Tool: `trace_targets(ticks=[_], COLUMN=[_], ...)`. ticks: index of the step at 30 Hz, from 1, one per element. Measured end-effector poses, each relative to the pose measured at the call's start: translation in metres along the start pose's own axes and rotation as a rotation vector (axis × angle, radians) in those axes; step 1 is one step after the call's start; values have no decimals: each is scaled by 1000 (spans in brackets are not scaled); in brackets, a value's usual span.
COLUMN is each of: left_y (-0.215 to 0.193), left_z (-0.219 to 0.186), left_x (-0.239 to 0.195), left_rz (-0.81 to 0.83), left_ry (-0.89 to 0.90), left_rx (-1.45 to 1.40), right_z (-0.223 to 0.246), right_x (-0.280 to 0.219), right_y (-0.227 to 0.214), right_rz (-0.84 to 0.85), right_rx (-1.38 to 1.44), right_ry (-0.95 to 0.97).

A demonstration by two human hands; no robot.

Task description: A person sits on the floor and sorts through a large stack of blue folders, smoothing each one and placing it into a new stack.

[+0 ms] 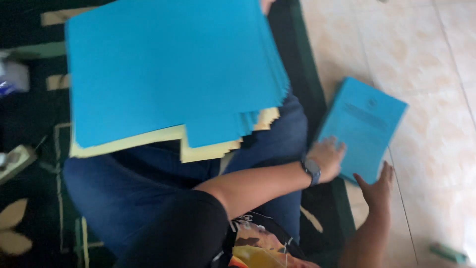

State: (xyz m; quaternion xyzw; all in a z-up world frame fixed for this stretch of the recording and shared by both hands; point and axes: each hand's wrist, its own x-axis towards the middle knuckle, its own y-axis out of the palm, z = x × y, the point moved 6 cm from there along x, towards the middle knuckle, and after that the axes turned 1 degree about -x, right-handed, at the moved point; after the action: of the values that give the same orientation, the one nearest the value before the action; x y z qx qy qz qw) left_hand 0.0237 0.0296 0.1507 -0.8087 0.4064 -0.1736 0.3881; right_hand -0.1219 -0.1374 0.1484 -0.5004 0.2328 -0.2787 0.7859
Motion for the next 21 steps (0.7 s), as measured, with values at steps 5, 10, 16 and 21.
trace_targets(ticks=[5,10,16,21], left_y=[-222,-335,-317,-320], left_z=[11,140,188,206], left_x=[-121,-215,-249,-256], left_rz=[-310,-529,-256,-323], left_ry=[312,221,39,123], left_rx=[-318,121,144,-28], right_z=[168,329,453,480], right_x=[-24,-63,-109,-117], right_y=[-37,-28,9,11], right_rz=[-209,-70,212,268], right_rx=[90,340,108,-40], right_ry=[-410,-866,-1080,-1097])
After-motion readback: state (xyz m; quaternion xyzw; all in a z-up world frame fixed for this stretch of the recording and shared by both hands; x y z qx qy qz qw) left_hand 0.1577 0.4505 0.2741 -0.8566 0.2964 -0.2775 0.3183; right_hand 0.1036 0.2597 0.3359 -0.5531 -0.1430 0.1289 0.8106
